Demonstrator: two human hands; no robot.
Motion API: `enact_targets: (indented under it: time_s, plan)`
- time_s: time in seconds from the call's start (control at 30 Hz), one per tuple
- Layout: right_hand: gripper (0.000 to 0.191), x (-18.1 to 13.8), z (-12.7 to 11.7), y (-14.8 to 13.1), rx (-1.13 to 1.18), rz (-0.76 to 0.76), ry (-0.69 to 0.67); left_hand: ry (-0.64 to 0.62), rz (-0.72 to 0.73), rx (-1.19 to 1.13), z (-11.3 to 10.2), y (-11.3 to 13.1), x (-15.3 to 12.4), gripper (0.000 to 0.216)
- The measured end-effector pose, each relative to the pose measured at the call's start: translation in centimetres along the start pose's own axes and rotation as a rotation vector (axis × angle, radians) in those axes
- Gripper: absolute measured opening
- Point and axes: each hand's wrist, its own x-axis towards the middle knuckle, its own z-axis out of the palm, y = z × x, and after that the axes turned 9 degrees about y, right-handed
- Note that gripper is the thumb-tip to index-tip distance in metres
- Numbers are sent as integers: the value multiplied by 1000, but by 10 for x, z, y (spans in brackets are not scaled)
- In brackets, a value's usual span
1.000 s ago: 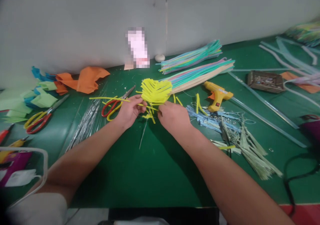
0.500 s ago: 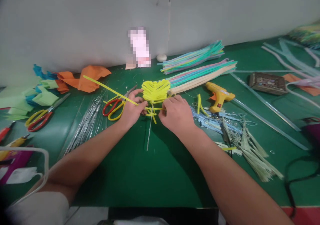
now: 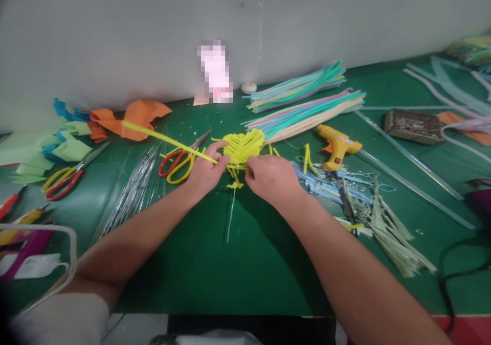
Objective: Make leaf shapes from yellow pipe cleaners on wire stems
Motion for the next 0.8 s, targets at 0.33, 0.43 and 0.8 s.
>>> enact_targets:
  time_s: [0.33, 0.43, 0.8]
  plan:
    - [28, 0, 1, -1, 94, -37, -123, -75, 93, 427, 2, 3, 0, 41]
    - [27, -1, 1, -1, 51, -66, -101, -87, 98, 461, 2, 3, 0, 42]
    - [28, 2, 1, -8, 57, -277, -102, -108, 109, 515, 5, 1, 0, 40]
